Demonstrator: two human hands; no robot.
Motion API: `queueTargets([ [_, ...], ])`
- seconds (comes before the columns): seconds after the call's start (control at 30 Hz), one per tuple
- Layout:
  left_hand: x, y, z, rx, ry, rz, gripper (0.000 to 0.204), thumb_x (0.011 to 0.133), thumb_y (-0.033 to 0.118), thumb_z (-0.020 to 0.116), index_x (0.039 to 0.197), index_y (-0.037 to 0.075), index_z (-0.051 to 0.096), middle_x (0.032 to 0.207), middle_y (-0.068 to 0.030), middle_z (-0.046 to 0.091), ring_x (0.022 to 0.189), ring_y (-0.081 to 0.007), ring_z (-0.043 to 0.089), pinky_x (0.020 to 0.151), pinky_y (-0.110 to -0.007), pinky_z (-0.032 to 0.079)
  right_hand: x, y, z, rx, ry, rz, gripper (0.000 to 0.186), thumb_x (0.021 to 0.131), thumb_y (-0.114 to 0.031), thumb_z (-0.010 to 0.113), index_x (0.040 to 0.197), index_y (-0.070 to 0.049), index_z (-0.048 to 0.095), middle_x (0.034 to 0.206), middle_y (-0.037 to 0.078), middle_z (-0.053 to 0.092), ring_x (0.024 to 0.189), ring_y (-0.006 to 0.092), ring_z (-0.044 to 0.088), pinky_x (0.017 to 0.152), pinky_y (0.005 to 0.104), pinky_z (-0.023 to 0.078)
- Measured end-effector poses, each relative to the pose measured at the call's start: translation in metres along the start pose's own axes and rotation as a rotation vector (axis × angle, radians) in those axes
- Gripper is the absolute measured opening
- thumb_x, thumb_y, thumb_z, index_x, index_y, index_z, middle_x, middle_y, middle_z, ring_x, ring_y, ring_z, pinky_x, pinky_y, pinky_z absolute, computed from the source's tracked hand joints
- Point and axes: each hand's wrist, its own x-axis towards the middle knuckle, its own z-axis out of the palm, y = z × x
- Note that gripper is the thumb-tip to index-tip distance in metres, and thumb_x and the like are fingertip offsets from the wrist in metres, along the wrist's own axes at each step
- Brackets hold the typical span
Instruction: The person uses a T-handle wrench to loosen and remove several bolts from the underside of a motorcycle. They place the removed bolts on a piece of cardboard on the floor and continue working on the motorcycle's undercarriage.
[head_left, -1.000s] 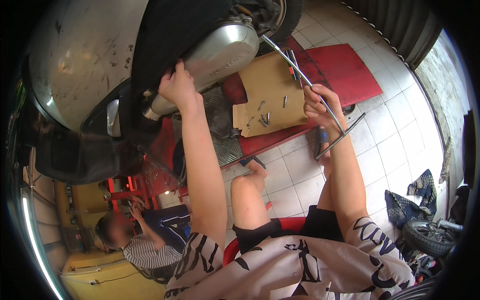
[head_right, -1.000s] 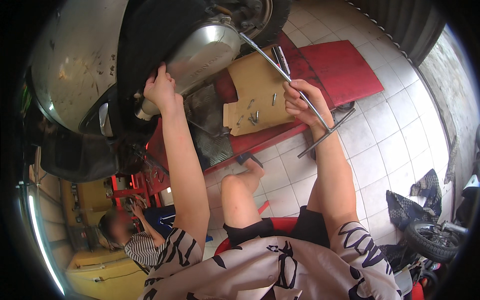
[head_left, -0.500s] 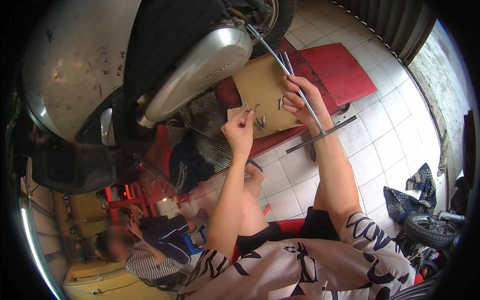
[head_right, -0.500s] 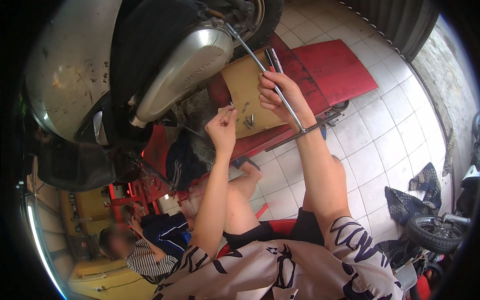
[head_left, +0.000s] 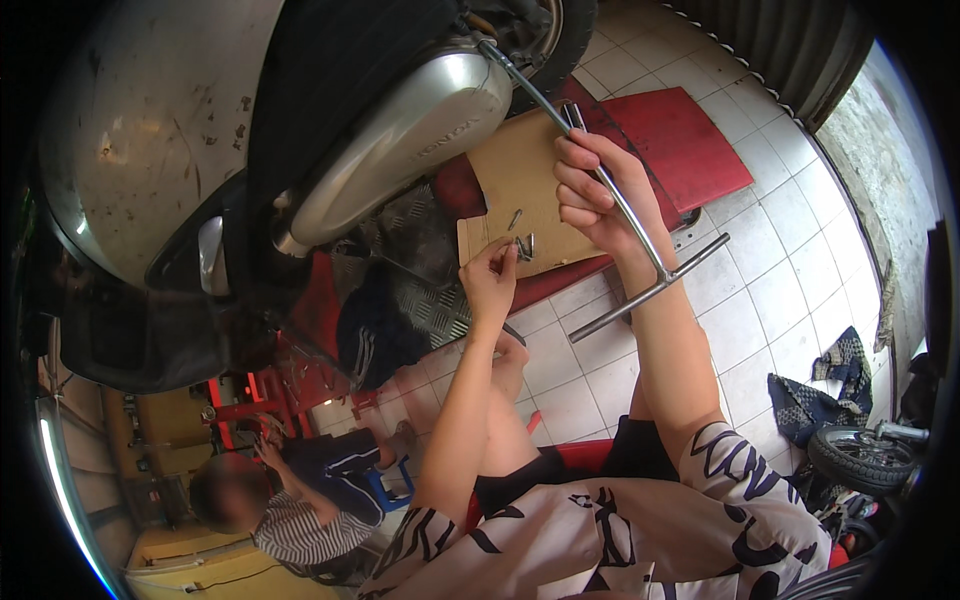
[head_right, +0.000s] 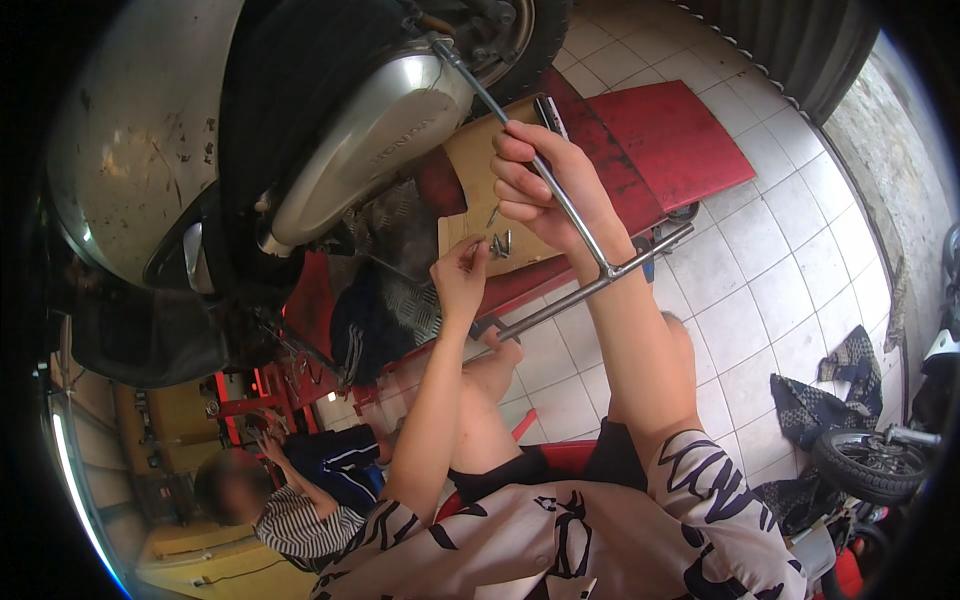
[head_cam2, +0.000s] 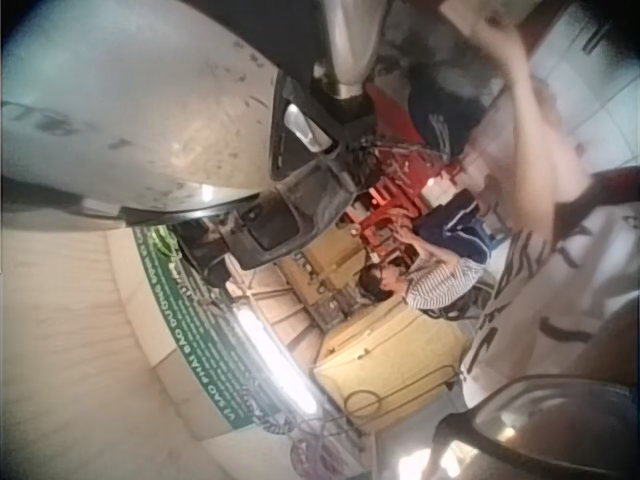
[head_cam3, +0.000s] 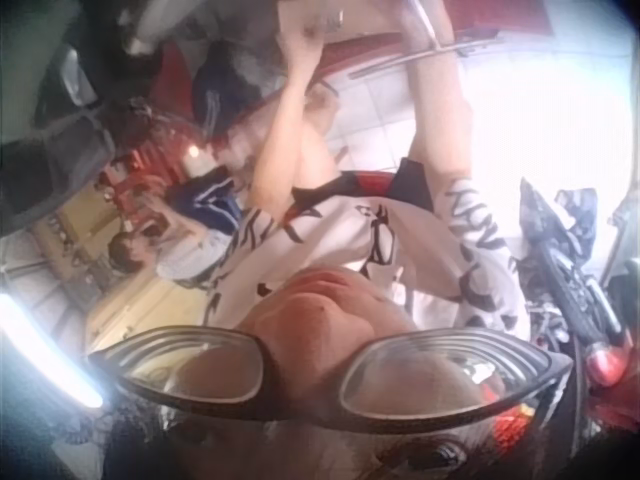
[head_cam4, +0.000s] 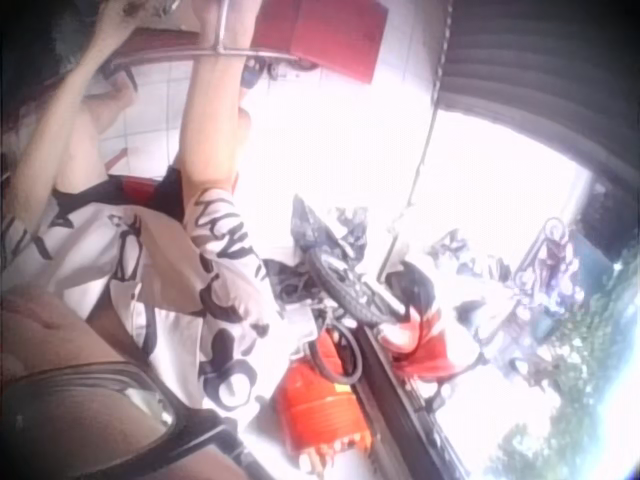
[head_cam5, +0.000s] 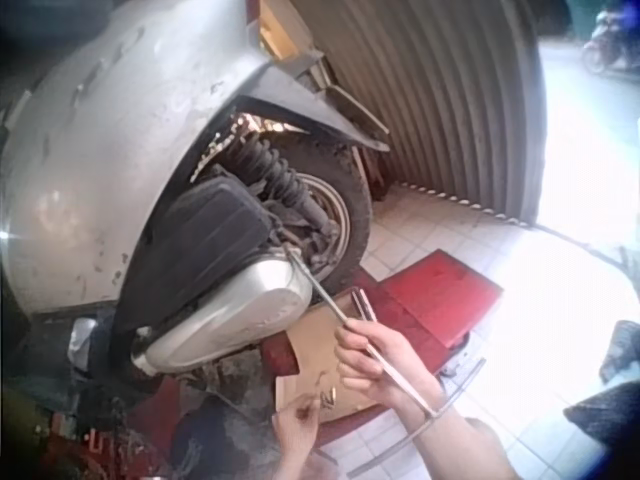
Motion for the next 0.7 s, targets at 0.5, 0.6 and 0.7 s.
queueTargets([
  [0.5, -0.033, 0.259, -0.049, 0.351, -0.57, 0.376, 0.026, 0.09, 0.026, 0.062, 0.093, 0.001, 0.062, 0.064, -0.009, 0.056, 0.051, -0.0231, 0.05, 0.05, -0.03, 0.039, 0.005, 0.016, 0.044, -0.317, 0.258, -0.157, 0.028, 0.098, -0.024, 0.042, 0.073, -0.011, 0.043, 0.05, -0.005, 0.035, 0.042, 0.0058, 0.024, 0.043, 0.0231, 0.021],
  [0.6, -0.029, 0.239, -0.023, -0.159, -0.5, 0.243, 0.031, 0.093, 0.029, 0.059, 0.079, 0.001, 0.058, 0.057, -0.005, 0.05, 0.047, -0.0158, 0.045, 0.048, -0.027, 0.034, 0.005, 0.012, 0.048, -0.25, 0.234, -0.121, 0.027, 0.098, -0.024, 0.044, 0.074, -0.011, 0.043, 0.051, -0.005, 0.036, 0.043, 0.0058, 0.025, 0.043, 0.0226, 0.021],
  [0.7, -0.027, 0.236, -0.011, -0.504, -0.417, 0.31, 0.036, 0.096, 0.027, 0.056, 0.072, 0.001, 0.052, 0.053, -0.0034, 0.044, 0.046, -0.0117, 0.04, 0.046, -0.027, 0.03, 0.008, 0.004, 0.041, -0.142, 0.024, -0.071, 0.025, 0.096, -0.026, 0.048, 0.078, -0.009, 0.045, 0.055, -0.003, 0.041, 0.045, 0.0054, 0.029, 0.043, 0.0207, 0.025],
])
